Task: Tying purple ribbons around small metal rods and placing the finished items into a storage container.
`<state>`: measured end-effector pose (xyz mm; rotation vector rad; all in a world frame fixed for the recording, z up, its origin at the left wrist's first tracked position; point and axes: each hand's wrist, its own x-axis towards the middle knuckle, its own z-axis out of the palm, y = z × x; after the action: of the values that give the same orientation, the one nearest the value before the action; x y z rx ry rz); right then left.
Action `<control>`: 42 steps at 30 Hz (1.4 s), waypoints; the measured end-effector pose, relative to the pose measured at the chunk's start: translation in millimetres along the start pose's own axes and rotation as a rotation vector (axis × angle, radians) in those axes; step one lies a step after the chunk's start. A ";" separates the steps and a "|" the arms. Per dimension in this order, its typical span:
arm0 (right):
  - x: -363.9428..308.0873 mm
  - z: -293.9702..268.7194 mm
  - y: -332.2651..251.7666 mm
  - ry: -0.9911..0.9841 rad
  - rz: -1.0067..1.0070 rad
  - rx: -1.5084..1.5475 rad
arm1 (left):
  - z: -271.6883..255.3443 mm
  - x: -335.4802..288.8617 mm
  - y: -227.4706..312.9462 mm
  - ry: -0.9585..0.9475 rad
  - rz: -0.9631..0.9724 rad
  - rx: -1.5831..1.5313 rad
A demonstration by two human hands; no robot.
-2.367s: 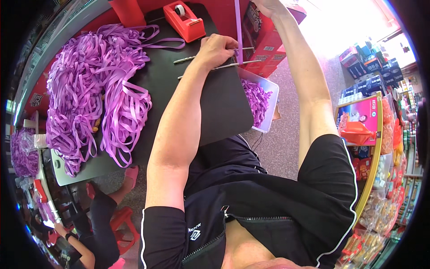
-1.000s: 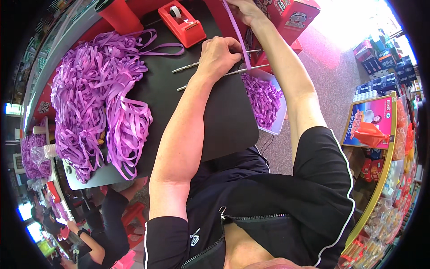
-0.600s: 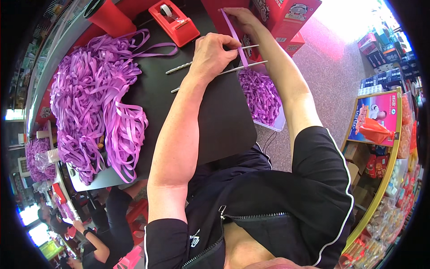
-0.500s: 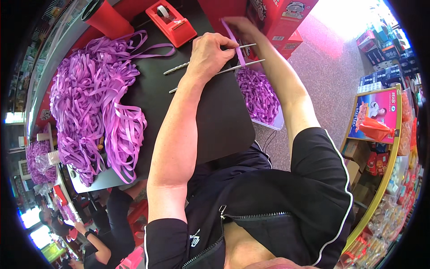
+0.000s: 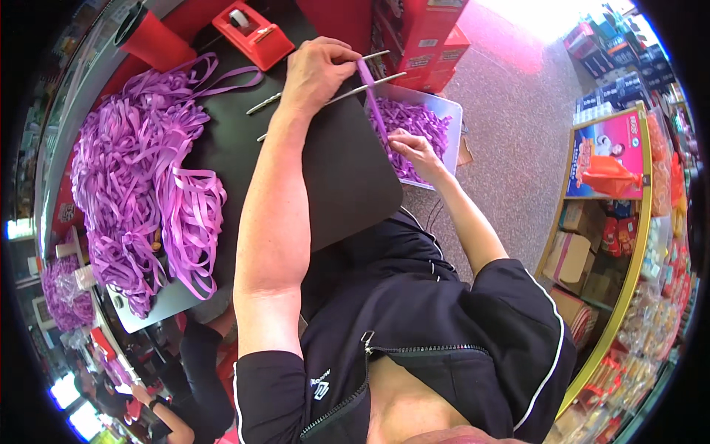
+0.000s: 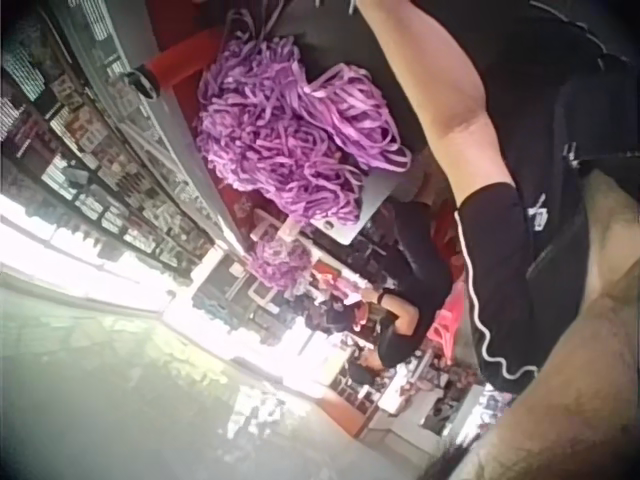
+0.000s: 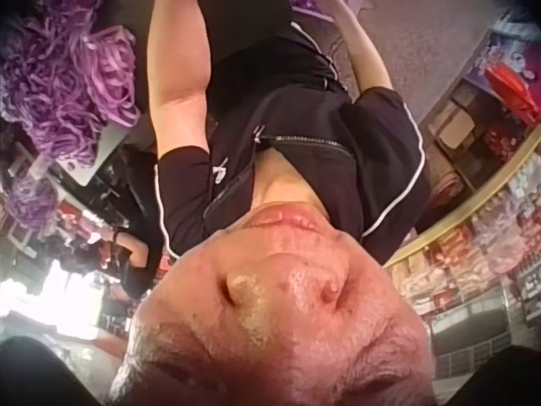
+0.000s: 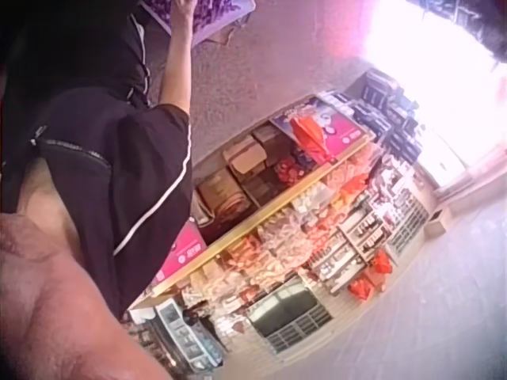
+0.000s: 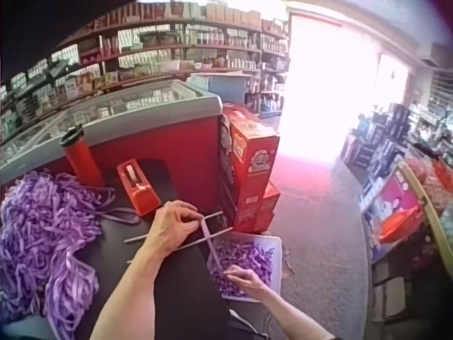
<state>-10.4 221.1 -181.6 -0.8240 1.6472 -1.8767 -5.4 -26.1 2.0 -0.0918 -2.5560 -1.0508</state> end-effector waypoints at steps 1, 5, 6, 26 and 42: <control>-9.9 2.8 -10.4 0.000 0.004 0.023 | -1.6 -0.1 0.6 -0.013 -0.018 -0.026; -33.0 23.7 -38.3 0.175 0.146 0.211 | -1.5 -1.2 2.6 -0.058 -0.139 -0.088; -34.4 24.4 -39.4 0.240 0.253 0.334 | -1.1 -1.4 2.4 -0.049 -0.111 -0.084; 33.9 28.8 2.7 0.312 0.451 0.285 | 0.7 0.3 2.0 -0.089 -0.156 -0.140; -46.2 23.6 -110.1 0.089 0.148 -0.170 | 0.6 0.1 -2.3 -0.083 -0.141 -0.147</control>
<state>40.4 253.2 -75.9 -0.6723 1.8897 -1.7118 -6.1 -27.3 0.1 0.0070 -2.5873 -1.3131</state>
